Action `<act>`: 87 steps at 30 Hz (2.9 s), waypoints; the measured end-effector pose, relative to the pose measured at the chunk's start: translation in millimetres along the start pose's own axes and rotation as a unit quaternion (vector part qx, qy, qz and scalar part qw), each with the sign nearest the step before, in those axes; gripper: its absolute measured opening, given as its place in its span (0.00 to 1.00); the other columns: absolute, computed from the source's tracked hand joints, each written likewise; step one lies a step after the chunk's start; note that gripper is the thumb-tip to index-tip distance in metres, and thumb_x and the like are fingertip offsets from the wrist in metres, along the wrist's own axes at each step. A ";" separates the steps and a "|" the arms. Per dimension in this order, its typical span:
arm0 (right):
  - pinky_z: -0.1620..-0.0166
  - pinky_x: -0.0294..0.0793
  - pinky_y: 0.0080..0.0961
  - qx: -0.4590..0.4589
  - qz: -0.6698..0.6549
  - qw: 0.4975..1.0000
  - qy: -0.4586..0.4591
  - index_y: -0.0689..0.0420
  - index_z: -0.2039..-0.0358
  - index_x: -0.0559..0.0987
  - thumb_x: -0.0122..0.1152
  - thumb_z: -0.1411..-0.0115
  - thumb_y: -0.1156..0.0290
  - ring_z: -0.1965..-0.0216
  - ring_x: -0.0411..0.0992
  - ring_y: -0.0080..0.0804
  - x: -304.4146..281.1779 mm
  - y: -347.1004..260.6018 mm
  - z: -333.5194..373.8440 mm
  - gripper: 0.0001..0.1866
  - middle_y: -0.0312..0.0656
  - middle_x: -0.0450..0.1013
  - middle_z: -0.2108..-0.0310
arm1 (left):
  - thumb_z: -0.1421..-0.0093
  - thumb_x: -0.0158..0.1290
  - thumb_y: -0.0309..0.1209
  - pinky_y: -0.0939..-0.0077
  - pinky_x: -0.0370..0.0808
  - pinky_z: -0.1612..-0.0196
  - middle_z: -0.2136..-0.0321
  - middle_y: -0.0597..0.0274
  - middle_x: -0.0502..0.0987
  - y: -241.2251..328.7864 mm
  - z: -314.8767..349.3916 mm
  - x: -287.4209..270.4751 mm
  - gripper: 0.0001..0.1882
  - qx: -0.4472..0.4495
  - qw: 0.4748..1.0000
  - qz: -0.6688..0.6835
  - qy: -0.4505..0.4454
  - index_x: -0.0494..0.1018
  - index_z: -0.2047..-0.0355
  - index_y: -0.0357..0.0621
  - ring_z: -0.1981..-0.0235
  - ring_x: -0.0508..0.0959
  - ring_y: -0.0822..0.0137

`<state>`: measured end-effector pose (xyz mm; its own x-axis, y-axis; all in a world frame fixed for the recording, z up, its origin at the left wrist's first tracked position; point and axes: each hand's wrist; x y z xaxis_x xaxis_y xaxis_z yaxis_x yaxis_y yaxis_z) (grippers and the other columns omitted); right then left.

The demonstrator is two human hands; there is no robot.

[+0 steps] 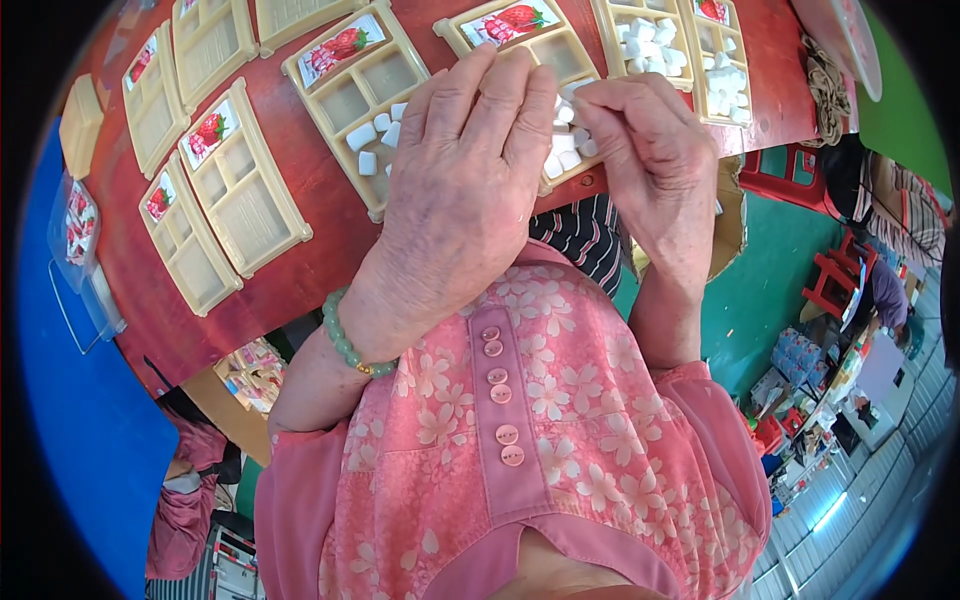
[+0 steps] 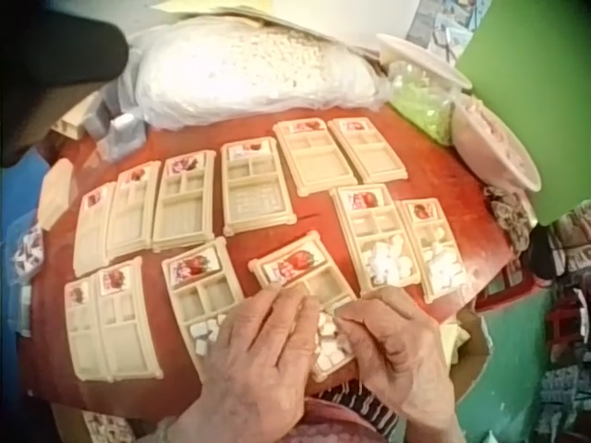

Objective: The person is manually placing small pink packets and white rectangular items into specific compartments of yellow plastic trays.

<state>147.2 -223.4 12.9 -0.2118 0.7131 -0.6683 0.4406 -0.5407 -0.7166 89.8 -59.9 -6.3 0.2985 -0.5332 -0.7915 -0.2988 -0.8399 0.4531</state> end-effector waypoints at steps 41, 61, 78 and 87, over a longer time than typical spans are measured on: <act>0.63 0.73 0.23 -0.005 0.070 0.996 0.047 0.64 0.60 0.80 0.57 0.38 0.83 0.66 0.74 0.28 -34.7 13.6 -9.4 0.07 0.41 0.74 0.64 | 0.54 0.66 0.42 0.47 0.53 0.31 0.34 0.59 0.62 8.8 -4.1 -7.7 0.46 0.035 0.979 0.036 -0.195 0.62 0.36 0.40 0.31 0.59 0.60; 0.60 0.73 0.30 -0.022 0.182 0.978 0.102 0.59 0.65 0.83 0.66 0.46 0.78 0.64 0.75 0.37 -43.1 35.3 -14.9 0.06 0.41 0.78 0.67 | 0.48 0.61 0.45 0.49 0.55 0.32 0.35 0.54 0.63 12.5 -48.2 -15.6 0.40 0.088 0.980 0.038 -0.173 0.65 0.38 0.35 0.32 0.60 0.56; 0.53 0.71 0.33 -0.033 0.218 0.968 0.117 0.58 0.64 0.83 0.65 0.45 0.76 0.60 0.74 0.42 -39.3 42.0 -12.4 0.07 0.41 0.79 0.62 | 0.42 0.57 0.48 0.47 0.55 0.32 0.34 0.57 0.62 -1.2 -76.4 27.4 0.40 0.134 0.972 -0.063 -0.184 0.60 0.35 0.40 0.31 0.58 0.59; 0.53 0.71 0.32 -0.050 0.202 0.973 0.100 0.58 0.63 0.83 0.64 0.44 0.77 0.58 0.75 0.41 -42.5 44.7 -8.2 0.08 0.41 0.79 0.61 | 0.43 0.57 0.50 0.44 0.54 0.32 0.32 0.59 0.60 -0.4 -86.0 33.4 0.41 0.151 0.971 -0.055 -0.178 0.60 0.34 0.42 0.30 0.56 0.59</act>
<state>183.1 -274.3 10.8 0.1664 0.5299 -0.8316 0.5378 -0.7556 -0.3739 177.9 -86.1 2.3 0.0280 -0.3276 -0.9444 -0.5502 -0.7938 0.2590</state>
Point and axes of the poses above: each hand's wrist, its own z-axis away from the middle knuckle, its own x-axis out of the palm, y = z × x
